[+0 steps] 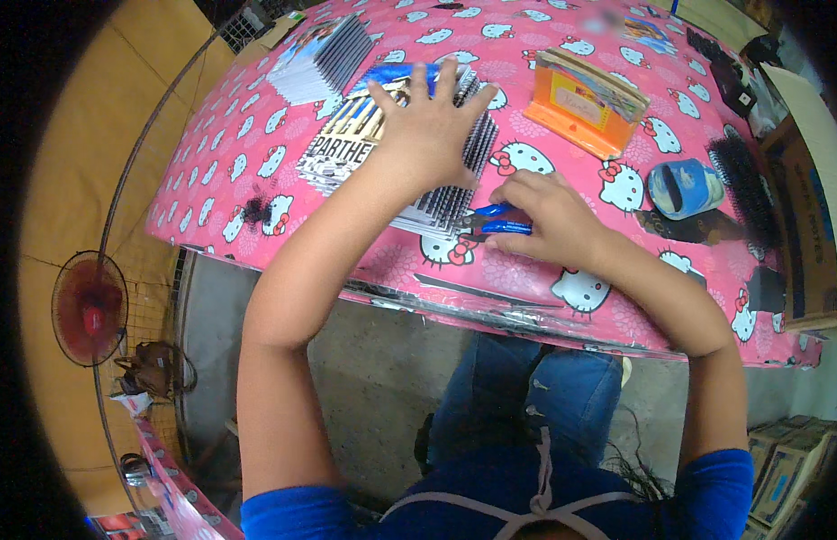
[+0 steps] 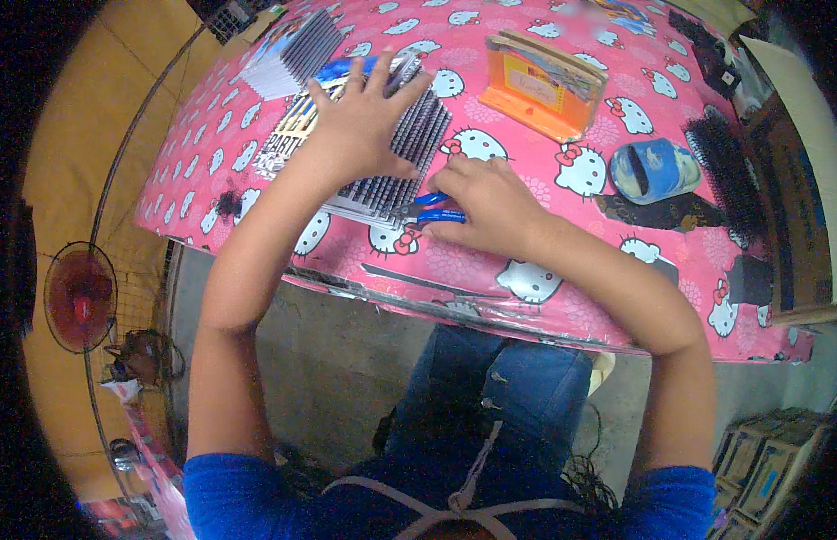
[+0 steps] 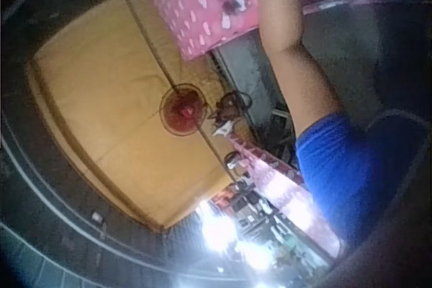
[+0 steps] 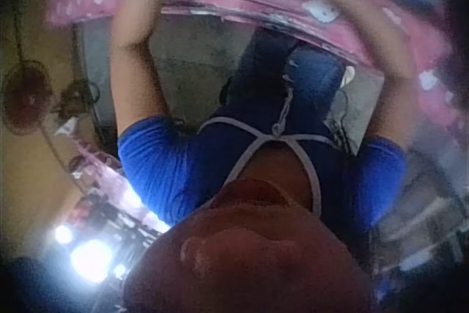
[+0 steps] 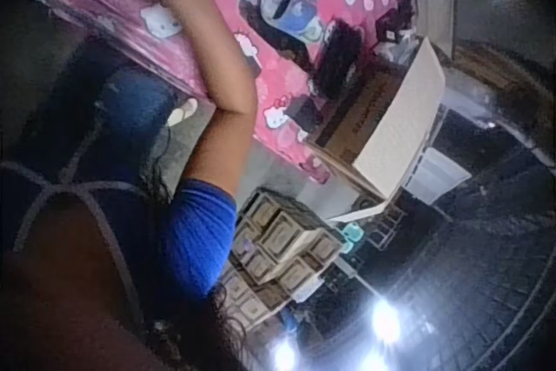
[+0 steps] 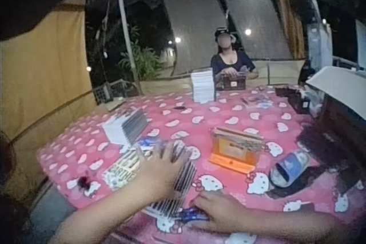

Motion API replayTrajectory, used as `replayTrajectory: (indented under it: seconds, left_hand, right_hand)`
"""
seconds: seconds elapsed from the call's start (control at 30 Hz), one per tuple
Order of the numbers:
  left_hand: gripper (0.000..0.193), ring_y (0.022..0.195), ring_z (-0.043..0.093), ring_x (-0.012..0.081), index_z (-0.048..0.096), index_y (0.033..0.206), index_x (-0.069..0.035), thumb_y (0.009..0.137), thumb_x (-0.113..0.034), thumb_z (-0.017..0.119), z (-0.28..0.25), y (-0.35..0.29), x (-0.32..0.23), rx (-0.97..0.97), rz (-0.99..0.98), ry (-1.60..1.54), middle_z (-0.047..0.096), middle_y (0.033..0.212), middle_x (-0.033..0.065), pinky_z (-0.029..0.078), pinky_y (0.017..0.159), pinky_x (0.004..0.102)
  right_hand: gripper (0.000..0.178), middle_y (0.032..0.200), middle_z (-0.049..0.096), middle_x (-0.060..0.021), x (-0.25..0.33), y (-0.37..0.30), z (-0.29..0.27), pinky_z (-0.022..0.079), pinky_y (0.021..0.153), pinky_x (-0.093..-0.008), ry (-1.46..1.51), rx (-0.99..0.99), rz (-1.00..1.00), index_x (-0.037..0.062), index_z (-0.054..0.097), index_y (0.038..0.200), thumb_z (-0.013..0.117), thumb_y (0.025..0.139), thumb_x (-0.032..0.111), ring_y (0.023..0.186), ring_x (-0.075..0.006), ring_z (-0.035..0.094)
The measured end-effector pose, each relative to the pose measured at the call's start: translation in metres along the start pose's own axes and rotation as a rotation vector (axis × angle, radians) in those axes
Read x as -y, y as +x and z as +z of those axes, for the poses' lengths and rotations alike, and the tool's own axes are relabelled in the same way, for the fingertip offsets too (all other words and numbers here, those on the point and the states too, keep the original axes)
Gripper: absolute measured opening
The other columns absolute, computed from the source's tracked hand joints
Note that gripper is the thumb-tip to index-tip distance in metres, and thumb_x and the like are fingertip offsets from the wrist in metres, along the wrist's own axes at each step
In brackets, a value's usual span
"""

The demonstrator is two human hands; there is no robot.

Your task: The person assembles spiral notebooks by threading metal coils through pre-punched holes and using blue-handled pliers to trim the ends of the wire.

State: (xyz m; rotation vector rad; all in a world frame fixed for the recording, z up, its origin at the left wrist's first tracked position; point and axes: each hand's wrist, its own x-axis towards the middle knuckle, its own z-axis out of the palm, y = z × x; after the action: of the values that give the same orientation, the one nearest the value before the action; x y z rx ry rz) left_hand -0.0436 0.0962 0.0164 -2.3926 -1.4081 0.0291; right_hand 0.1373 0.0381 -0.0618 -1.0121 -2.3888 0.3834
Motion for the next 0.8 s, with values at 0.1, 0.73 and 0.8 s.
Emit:
replayTrajectory:
  seconds: [0.1,0.73,0.8]
  left_hand:
    - [0.11,0.137,0.017,0.0485,0.032,0.144,-0.029,0.049,-0.045,0.087,0.007,0.0,-0.009,0.14,-0.057,-0.059,0.012,0.154,0.0134,0.027,0.09,0.0792]
    - [0.106,0.137,0.016,0.0493,0.041,0.138,-0.034,0.044,-0.039,0.089,0.005,0.001,-0.013,0.218,-0.078,-0.029,0.007,0.156,0.0104,0.031,0.088,0.0787]
    - [0.106,0.137,0.017,0.0492,0.042,0.138,-0.034,0.043,-0.039,0.089,0.005,0.002,-0.013,0.208,-0.072,-0.028,0.008,0.155,0.0107,0.031,0.088,0.0785]
  right_hand:
    - [0.049,0.099,0.055,-0.0092,-0.002,-0.001,0.004,0.039,0.085,-0.0445,-0.102,-0.079,-0.092,0.0103,0.059,0.11,0.071,0.073,0.04,0.097,-0.0257,0.055]
    - [0.047,0.061,0.062,-0.0095,-0.003,0.034,-0.017,0.045,0.038,-0.028,0.948,0.576,0.718,-0.0009,0.065,0.081,0.066,0.084,0.046,0.045,-0.016,0.06]
    - [0.044,0.071,0.063,-0.0107,-0.008,0.029,-0.009,0.05,0.051,-0.0356,0.628,0.532,0.551,0.0013,0.064,0.086,0.068,0.082,0.045,0.06,-0.0211,0.065]
